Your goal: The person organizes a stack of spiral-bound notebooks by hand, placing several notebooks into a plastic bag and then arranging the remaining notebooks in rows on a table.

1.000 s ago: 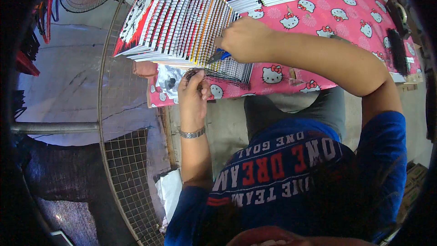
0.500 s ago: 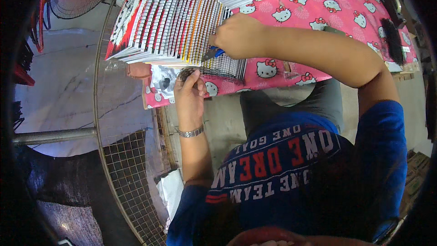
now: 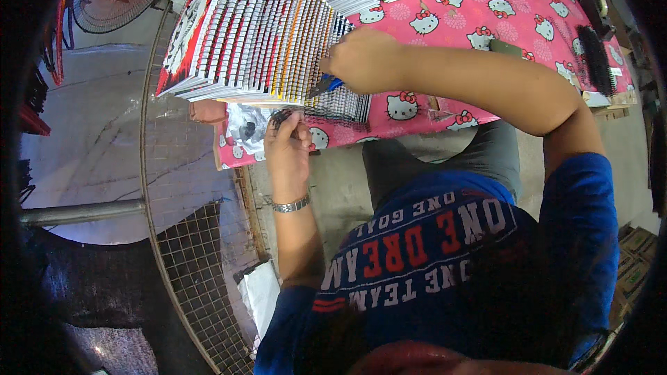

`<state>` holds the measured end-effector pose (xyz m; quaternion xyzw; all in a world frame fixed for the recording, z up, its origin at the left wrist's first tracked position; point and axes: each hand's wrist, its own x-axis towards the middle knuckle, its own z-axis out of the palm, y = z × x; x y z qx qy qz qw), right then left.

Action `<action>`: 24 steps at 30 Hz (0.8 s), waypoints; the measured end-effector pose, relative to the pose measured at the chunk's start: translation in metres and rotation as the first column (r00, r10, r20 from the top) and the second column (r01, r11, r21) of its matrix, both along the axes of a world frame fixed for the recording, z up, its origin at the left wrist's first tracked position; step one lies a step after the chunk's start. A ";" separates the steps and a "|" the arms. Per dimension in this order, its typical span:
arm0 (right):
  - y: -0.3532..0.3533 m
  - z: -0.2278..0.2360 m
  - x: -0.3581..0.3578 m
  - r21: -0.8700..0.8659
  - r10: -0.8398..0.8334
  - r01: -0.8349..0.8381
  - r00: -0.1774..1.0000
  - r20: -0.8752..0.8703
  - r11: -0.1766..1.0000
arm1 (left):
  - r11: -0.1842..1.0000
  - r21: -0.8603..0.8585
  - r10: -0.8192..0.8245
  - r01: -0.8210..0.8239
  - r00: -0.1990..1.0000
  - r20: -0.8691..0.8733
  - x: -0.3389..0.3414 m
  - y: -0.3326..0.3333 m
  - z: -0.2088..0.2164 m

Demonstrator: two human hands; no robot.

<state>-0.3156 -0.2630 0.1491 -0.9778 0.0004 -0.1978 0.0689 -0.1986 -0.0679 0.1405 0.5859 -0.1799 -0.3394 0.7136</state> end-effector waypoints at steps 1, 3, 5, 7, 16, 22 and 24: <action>-0.005 -0.008 0.001 -0.002 -0.004 0.004 1.000 -0.004 1.000 | 1.000 -0.019 0.023 -0.024 0.999 -0.048 -0.002 -0.001 0.000; -0.011 -0.025 0.002 -0.211 0.101 -0.007 0.892 0.440 0.978 | 0.999 -0.030 0.018 -0.021 0.996 -0.083 -0.007 -0.007 -0.003; -0.002 -0.019 0.004 -0.194 0.087 -0.012 0.921 0.380 0.981 | 0.999 -0.040 0.028 -0.032 0.994 -0.107 -0.009 -0.009 -0.005; 0.007 -0.009 0.007 -0.178 0.073 -0.017 0.946 0.317 0.984 | 0.998 0.038 -0.041 0.040 0.999 0.022 -0.012 -0.012 -0.007; -0.002 -0.014 -0.002 -0.033 -0.049 0.046 0.992 -0.113 0.998 | 0.999 -0.046 -0.006 0.002 0.996 -0.087 -0.005 -0.005 -0.016; 0.007 -0.014 0.010 -0.146 0.028 -0.021 0.999 0.047 0.989 | 0.998 0.054 -0.035 0.034 0.999 0.011 -0.010 -0.013 -0.020; 0.011 -0.004 0.005 -0.107 0.006 -0.013 0.998 -0.067 0.994 | 0.997 0.069 -0.046 0.043 0.998 0.041 -0.005 -0.009 -0.024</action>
